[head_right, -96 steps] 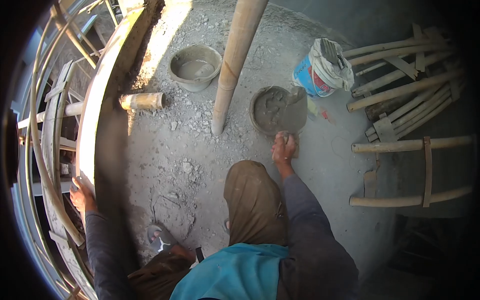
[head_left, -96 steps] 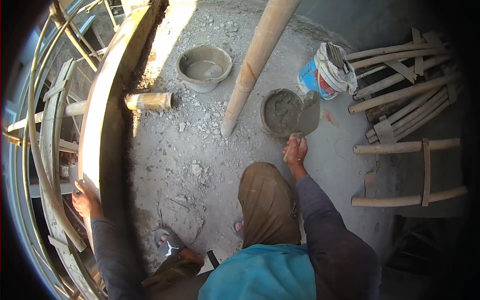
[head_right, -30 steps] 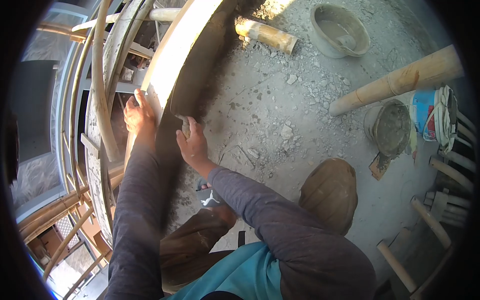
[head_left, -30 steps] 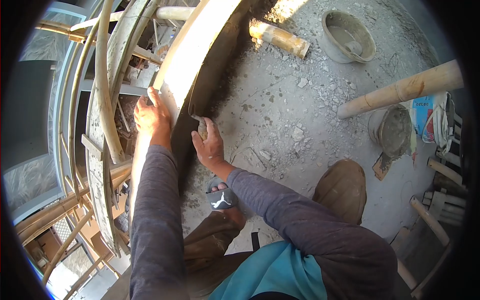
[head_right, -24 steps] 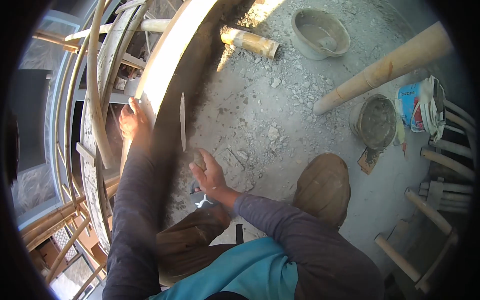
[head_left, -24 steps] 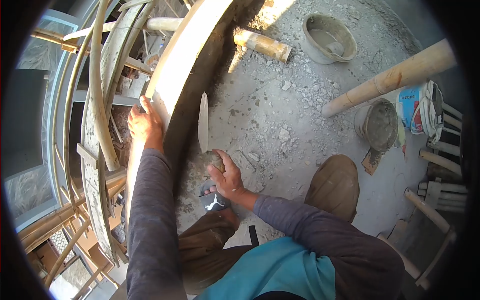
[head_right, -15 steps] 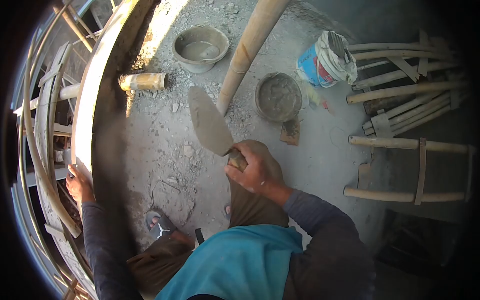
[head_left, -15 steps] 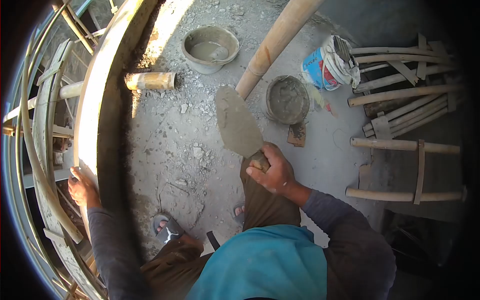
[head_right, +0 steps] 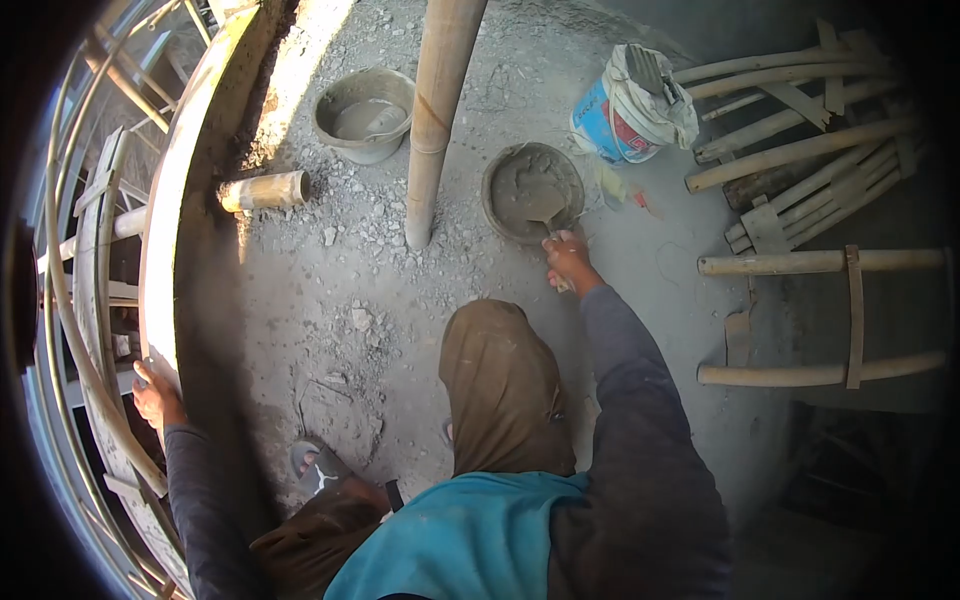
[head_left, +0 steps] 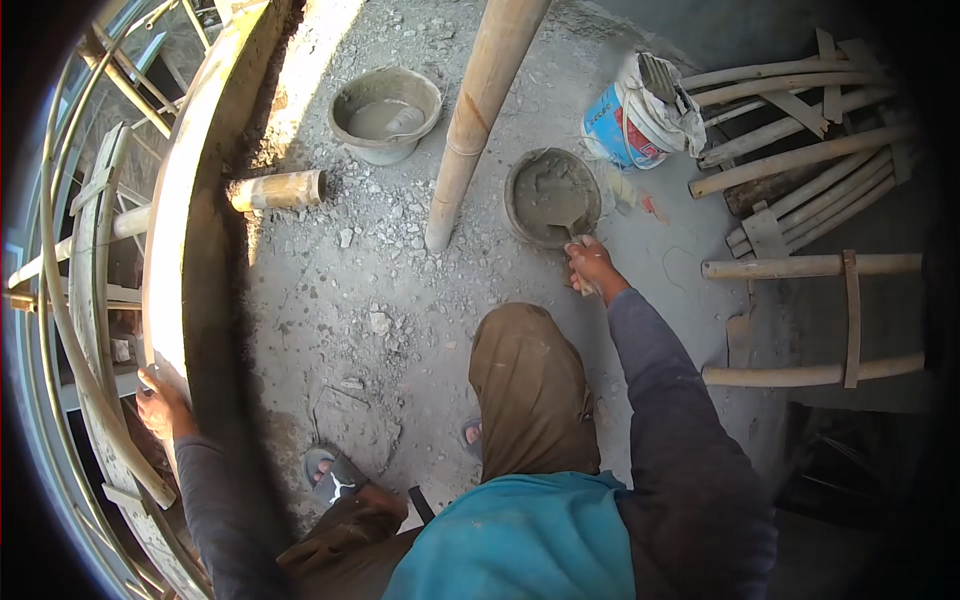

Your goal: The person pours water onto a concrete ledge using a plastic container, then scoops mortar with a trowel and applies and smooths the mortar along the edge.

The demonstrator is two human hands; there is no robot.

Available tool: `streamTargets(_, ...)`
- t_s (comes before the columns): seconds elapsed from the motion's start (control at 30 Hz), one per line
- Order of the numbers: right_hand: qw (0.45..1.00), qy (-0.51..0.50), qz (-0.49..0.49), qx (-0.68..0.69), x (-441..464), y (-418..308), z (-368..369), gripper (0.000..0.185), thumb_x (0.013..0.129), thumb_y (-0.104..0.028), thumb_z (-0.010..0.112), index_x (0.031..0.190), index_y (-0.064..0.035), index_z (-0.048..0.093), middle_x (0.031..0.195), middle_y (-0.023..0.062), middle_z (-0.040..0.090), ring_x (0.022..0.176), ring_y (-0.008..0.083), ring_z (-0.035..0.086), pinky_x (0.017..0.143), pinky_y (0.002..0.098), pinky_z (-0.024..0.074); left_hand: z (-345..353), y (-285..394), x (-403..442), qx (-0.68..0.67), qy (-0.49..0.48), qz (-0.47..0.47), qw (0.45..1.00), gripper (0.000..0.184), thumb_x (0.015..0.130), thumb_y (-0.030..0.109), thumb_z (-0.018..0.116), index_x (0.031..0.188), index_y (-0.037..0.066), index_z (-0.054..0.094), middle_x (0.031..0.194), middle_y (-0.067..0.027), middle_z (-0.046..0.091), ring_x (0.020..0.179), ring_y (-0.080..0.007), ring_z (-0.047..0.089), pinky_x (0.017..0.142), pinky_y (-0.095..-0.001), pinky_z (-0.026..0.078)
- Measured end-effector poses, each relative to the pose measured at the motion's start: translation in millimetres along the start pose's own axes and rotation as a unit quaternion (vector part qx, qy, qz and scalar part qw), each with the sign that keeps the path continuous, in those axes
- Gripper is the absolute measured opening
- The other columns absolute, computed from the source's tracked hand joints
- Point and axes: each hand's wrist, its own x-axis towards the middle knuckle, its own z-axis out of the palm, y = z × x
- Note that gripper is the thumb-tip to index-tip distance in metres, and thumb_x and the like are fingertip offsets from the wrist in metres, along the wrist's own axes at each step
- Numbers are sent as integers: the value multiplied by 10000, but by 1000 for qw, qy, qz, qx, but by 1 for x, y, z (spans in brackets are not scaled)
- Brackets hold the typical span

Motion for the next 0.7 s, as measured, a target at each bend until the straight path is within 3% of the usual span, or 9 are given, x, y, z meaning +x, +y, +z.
streamTargets(0.23,997,-58,10,51,6,-6,6,705,948,-363,592,1521,-131,254,858,64,579,551,160,536,457,323,491,5,-5,7,-5,-7,7,1000,821,869,781,331,1336,150,572,1394,-106,529,1289,-320,476,1060,-498,361)
streamTargets(0.43,989,-76,4,123,-6,27,11,642,981,-377,539,1534,-222,251,879,59,618,554,152,538,458,313,491,1,-3,4,-7,-6,16,1000,821,870,782,327,1330,150,578,1388,-109,536,1289,-316,479,1061,-497,361)
streamTargets(0.57,987,-77,-18,142,-5,40,17,648,984,-380,535,1538,-223,239,899,62,624,557,147,540,456,315,491,-1,-1,2,-1,-9,10,1000,827,870,784,321,1330,147,579,1385,-108,539,1287,-316,481,1061,-495,362)
streamTargets(0.7,979,-50,-58,191,-12,47,22,584,957,-377,583,1453,-154,370,874,66,624,536,132,539,446,309,494,0,-2,4,5,-4,12,1000,835,867,788,317,1333,146,577,1380,-108,543,1280,-318,488,1056,-495,367)
